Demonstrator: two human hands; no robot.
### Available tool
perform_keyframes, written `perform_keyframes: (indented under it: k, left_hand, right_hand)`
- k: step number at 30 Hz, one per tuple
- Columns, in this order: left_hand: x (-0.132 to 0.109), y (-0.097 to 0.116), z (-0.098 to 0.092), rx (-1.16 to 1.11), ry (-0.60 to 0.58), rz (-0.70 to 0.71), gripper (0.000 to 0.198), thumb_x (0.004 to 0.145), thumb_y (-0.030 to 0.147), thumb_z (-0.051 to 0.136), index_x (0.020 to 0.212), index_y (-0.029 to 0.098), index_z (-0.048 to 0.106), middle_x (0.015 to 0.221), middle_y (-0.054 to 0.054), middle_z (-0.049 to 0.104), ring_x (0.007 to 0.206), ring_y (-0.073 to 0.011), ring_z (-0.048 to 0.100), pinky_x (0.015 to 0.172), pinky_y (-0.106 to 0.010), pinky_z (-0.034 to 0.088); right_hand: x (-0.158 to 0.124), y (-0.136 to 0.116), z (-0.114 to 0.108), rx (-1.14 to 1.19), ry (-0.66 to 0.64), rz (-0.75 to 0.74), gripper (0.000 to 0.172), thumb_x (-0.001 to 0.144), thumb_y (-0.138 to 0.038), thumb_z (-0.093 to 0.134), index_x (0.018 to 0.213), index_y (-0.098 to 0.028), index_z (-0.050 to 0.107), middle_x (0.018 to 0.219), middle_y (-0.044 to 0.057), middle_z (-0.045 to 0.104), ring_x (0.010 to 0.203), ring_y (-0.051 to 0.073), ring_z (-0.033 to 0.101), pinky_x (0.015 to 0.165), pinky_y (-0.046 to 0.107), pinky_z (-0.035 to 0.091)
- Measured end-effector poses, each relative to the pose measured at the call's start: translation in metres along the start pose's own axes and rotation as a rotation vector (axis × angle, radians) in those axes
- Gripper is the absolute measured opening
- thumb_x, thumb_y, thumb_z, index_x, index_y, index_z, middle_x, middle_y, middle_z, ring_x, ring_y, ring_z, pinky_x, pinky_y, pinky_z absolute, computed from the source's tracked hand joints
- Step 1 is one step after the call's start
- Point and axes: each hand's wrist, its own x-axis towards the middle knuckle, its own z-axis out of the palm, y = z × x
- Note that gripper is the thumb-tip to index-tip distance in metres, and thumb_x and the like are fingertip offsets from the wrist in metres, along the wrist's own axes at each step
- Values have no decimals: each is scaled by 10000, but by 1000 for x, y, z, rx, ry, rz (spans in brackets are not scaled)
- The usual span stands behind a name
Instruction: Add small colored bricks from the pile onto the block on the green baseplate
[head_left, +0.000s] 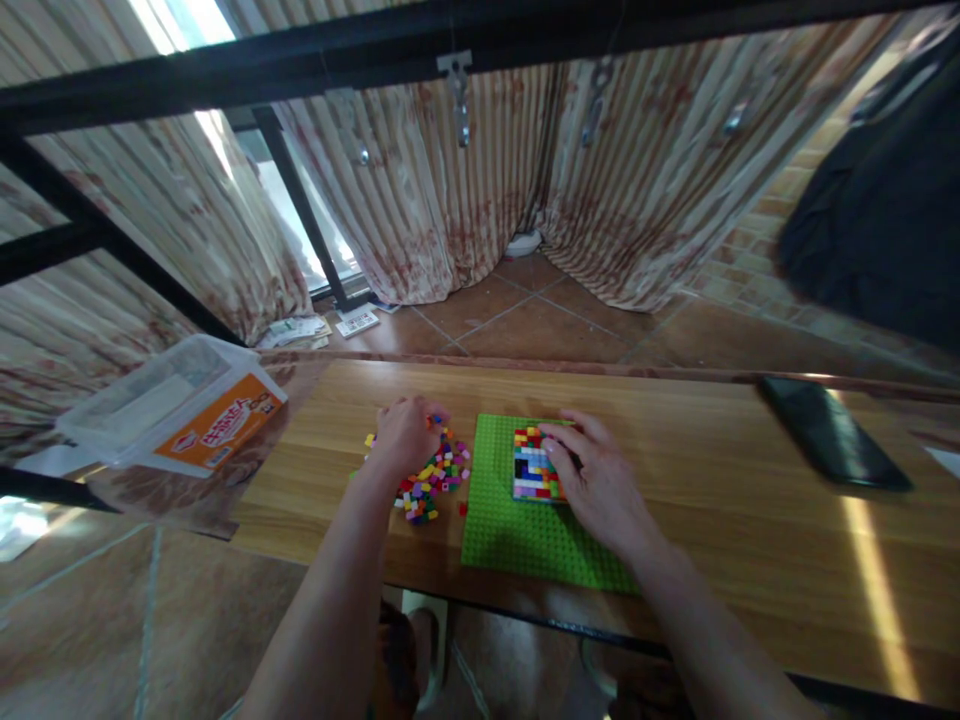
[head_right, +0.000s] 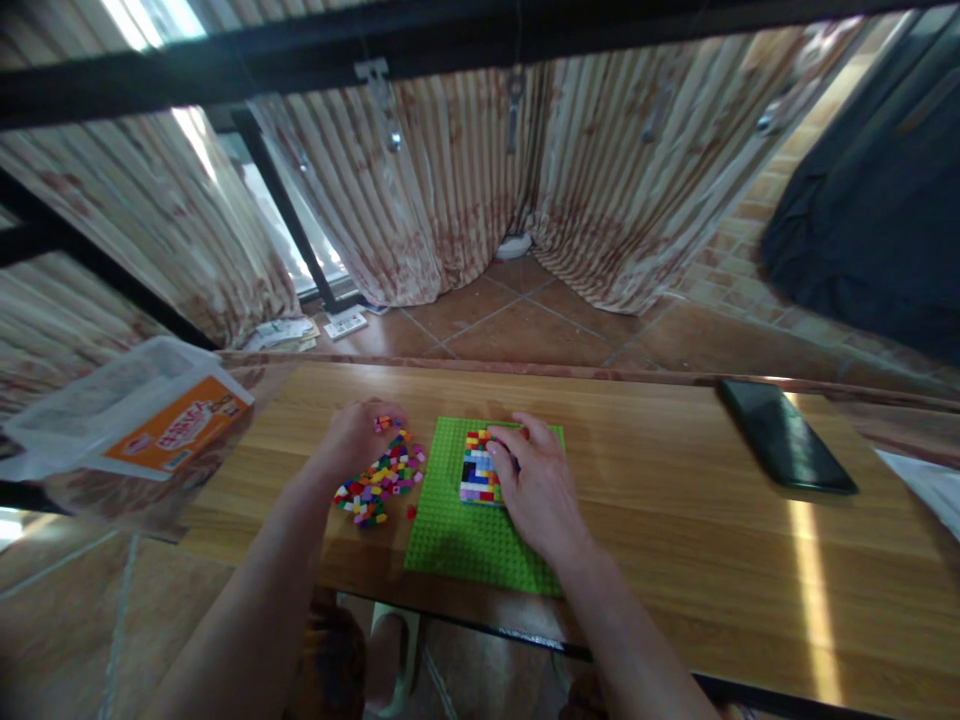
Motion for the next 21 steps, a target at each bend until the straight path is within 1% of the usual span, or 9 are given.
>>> perform_keyframes:
  k: [3, 6, 11, 15, 18, 21]
  left_hand:
    - [-2, 0, 3, 52, -22, 45, 274, 774, 139, 595, 921, 271, 785, 1111, -73, 734, 1083, -310, 619, 969, -486, 436]
    - [-3, 2, 7, 76, -20, 64, 235, 765, 173, 625, 904, 272, 788, 1166, -72, 711, 1097, -305, 598, 981, -482, 411]
    - [-4, 7, 7, 93, -38, 74, 181, 788, 190, 604, 833, 236, 773, 1136, -87, 704, 1088, -297, 590, 967, -471, 402]
    - [-2, 9, 9, 116, -21, 107, 169, 811, 178, 561, 836, 198, 728, 1044, -98, 706, 1033, -287, 607, 930, -449, 423]
    - [0, 12, 10, 45, 4, 156, 167, 830, 147, 524, 873, 171, 684, 958, -96, 705, 948, -251, 624, 872, -392, 456]
    - [1, 20, 11, -112, 19, 199, 164, 851, 129, 490, 882, 166, 646, 887, -72, 697, 848, -205, 630, 804, -332, 482]
  right_hand:
    - [0, 0, 1, -1, 5, 2, 371, 967, -423, 448, 1098, -224, 733, 1294, 144, 591, 1186, 290, 564, 1030, 522, 456]
    - [0, 0, 1, 2, 8, -2, 361, 966, -425, 450, 1092, -238, 732, 1283, 136, 599, 1178, 290, 568, 1021, 536, 460]
    - [1, -1, 1, 13, 18, 2, 362, 962, -426, 452, 1076, -234, 737, 1261, 138, 609, 1150, 289, 583, 1011, 532, 468]
    - [1, -2, 0, 12, 8, 2, 359, 963, -409, 454, 1079, -223, 737, 1266, 144, 607, 1163, 289, 578, 1021, 521, 463]
    - [1, -2, -1, 8, 3, -7, 340, 962, -393, 467, 1085, -225, 735, 1264, 143, 609, 1170, 285, 575, 1023, 517, 461]
    - [1, -2, -1, 16, 14, -8, 321, 958, -385, 478, 1084, -236, 734, 1268, 133, 608, 1167, 281, 577, 1021, 515, 464]
